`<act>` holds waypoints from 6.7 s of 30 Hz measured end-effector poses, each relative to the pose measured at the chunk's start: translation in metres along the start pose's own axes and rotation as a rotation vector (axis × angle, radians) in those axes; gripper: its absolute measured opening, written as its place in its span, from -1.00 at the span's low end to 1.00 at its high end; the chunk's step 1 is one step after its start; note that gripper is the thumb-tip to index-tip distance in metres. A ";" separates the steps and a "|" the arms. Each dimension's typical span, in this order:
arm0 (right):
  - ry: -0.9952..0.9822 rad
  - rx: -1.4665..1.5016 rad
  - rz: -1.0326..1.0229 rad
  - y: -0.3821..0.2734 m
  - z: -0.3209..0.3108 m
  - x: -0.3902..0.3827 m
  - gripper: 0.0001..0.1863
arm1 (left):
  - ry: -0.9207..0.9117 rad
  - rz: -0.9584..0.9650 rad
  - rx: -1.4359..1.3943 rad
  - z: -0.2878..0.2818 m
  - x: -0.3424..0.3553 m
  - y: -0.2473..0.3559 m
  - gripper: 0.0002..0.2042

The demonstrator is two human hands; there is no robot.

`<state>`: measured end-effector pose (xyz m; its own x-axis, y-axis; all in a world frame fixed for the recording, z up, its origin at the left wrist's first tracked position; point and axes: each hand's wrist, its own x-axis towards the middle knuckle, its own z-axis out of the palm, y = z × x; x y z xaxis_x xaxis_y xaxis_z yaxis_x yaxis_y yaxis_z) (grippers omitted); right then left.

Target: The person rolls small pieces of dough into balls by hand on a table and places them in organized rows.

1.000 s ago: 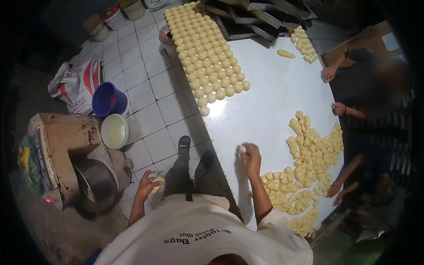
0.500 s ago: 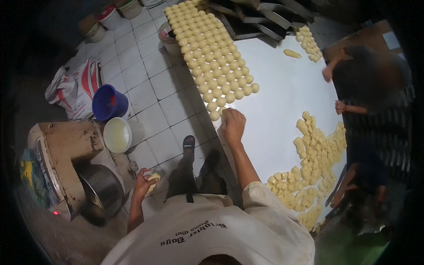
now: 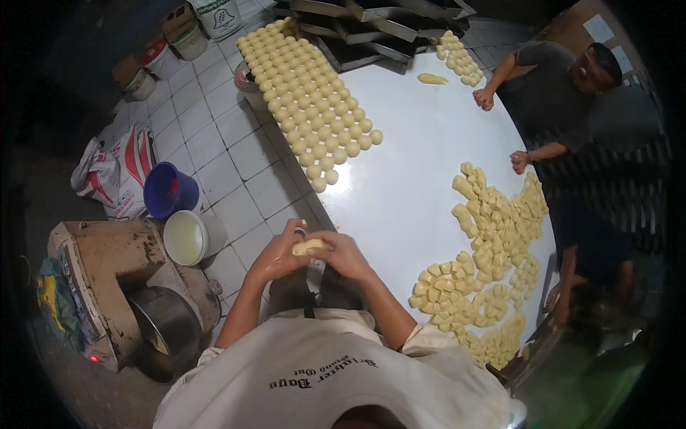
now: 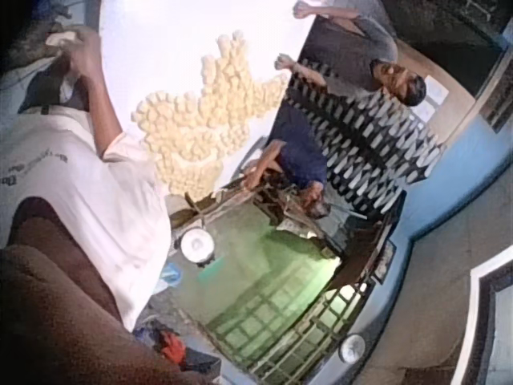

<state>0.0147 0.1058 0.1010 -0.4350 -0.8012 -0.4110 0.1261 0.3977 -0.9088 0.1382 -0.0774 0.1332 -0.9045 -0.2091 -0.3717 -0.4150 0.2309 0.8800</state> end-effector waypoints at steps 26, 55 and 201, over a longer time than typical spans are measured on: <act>0.267 0.080 0.146 0.094 -0.109 -0.059 -0.69 | 0.395 -0.374 -0.582 0.012 -0.135 -0.033 -0.48; 0.969 -0.794 -0.226 0.190 -0.165 0.031 -0.78 | 0.367 -0.653 -0.538 0.033 -0.198 -0.118 -0.58; 0.791 -0.653 -0.317 0.197 -0.071 0.010 -0.80 | 0.207 -0.420 -0.247 -0.054 -0.097 -0.167 -0.67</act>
<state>-0.0281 0.2080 -0.0766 -0.8478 -0.4856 0.2131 -0.4927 0.5724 -0.6555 0.3003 -0.1471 0.0377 -0.6164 -0.4248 -0.6630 -0.6795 -0.1385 0.7205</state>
